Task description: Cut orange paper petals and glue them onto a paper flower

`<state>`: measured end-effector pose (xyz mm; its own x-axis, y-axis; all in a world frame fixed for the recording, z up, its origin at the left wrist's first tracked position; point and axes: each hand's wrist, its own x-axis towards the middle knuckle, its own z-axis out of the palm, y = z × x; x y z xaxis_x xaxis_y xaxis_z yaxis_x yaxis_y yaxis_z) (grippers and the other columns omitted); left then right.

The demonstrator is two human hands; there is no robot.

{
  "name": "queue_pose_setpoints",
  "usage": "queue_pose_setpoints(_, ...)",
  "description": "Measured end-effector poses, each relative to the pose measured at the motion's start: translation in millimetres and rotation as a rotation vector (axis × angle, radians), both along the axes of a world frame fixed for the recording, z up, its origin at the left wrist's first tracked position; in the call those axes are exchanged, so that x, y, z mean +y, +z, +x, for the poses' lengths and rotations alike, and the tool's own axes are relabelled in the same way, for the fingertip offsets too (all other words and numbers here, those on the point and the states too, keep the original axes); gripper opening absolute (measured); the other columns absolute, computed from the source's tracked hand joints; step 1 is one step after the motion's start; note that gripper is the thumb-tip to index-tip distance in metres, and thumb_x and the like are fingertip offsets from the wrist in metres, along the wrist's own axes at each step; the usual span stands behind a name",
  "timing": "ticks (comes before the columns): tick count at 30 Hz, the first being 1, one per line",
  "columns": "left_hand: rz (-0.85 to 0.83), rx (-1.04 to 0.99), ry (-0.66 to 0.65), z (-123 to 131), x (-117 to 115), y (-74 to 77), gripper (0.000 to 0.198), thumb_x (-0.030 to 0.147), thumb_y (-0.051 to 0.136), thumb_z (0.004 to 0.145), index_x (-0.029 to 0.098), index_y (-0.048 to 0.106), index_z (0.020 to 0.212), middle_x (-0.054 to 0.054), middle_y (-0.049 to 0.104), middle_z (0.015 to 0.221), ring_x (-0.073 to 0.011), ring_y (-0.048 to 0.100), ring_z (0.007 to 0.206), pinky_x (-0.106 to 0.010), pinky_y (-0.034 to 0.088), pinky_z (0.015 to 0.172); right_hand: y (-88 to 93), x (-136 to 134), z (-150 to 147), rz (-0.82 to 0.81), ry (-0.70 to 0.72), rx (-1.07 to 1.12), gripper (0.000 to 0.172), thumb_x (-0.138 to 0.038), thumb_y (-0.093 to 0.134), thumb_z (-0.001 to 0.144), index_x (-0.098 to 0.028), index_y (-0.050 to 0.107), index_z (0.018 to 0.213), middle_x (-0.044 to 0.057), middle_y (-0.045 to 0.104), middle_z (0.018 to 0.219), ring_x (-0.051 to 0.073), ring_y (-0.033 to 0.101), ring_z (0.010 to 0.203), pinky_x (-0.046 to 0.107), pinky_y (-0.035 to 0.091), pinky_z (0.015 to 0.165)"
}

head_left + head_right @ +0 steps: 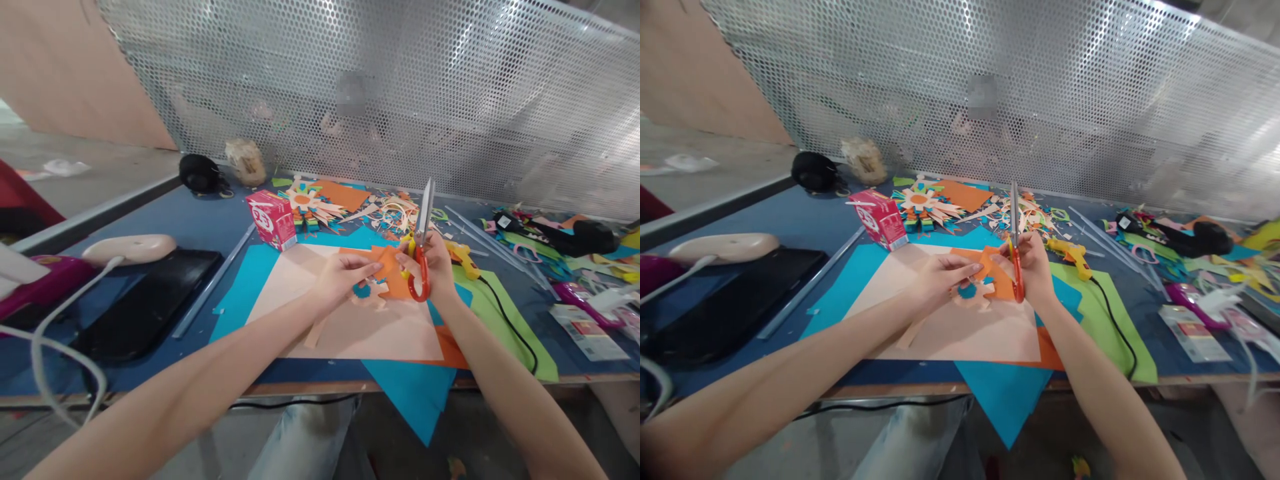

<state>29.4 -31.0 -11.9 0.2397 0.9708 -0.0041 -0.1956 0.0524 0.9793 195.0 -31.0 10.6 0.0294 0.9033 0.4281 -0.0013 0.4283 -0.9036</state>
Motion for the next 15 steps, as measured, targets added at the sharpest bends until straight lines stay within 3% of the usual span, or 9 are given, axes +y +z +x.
queue_pose_setpoints(9,0.048,0.052,-0.051,1.0,1.0,-4.9,0.035,0.046,0.073,0.065,0.013,0.063,0.057,0.001,0.056,0.051,-0.0039,0.042,0.043,-0.018,0.033,0.043,-1.3,2.1,-0.2,-0.017,-0.067,-0.042,0.044,-0.027,0.081,0.055,-0.024,0.043,0.077,-0.008,0.059,0.064,0.013,0.064,0.061,0.029,0.055,0.06)
queue_pose_setpoints(15,0.061,0.093,-0.118,0.8,4.8,-13.8,0.033,0.046,0.072,0.066,0.013,0.069,0.071,0.001,0.058,0.054,-0.0051,0.046,0.045,-0.019,0.034,0.044,0.7,1.6,-0.2,-0.026,-0.106,-0.074,0.044,-0.025,0.081,0.055,-0.023,0.042,0.076,-0.008,0.059,0.063,0.012,0.062,0.056,0.028,0.055,0.056)
